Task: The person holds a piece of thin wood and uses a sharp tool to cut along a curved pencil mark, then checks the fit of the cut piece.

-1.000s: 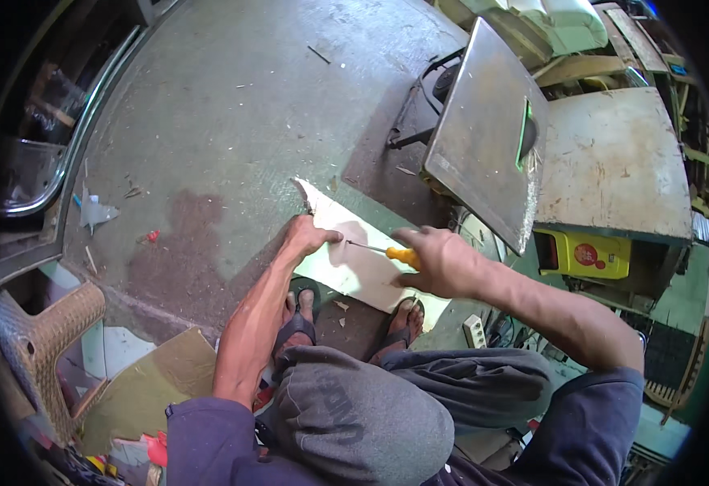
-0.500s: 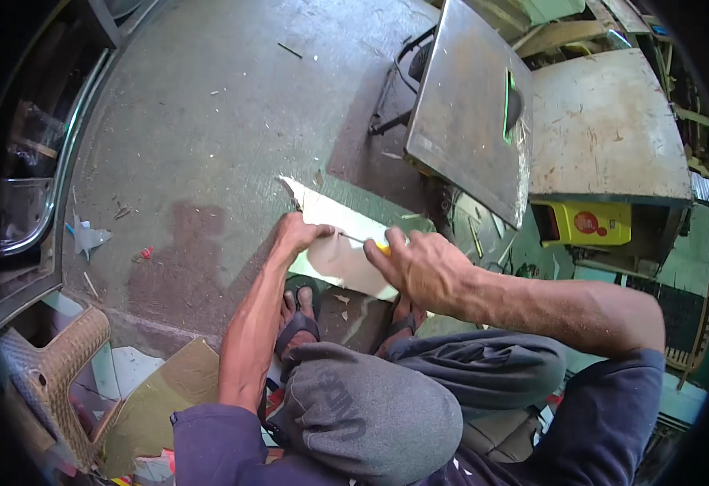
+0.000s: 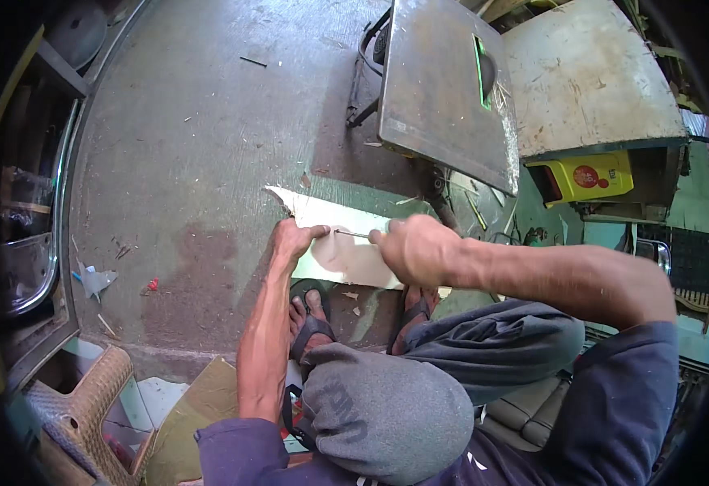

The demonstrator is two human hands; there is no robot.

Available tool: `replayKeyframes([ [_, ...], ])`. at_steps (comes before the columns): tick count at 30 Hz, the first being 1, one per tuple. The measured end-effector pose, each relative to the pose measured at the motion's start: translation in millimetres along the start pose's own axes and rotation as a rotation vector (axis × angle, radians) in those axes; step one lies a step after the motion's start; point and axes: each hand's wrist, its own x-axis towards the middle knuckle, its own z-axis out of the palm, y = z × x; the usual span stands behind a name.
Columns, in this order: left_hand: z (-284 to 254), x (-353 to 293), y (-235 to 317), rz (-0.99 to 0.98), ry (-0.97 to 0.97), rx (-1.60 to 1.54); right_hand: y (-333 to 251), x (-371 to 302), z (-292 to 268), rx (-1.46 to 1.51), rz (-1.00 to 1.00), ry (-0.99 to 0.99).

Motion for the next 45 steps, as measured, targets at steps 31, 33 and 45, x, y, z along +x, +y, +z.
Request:
replayKeyframes([
  [31, -5, 18, -34, 0.066, -0.003, -0.079, 1, 2, -13, 0.012, 0.008, -0.140],
  [33, -3, 7, -21, 0.038, -0.008, -0.015, 0, -16, -7, -0.418, -0.310, 0.108],
  [45, -8, 7, -24, 0.079, 0.020, -0.022, -7, -11, -16, -0.345, -0.250, 0.004],
])
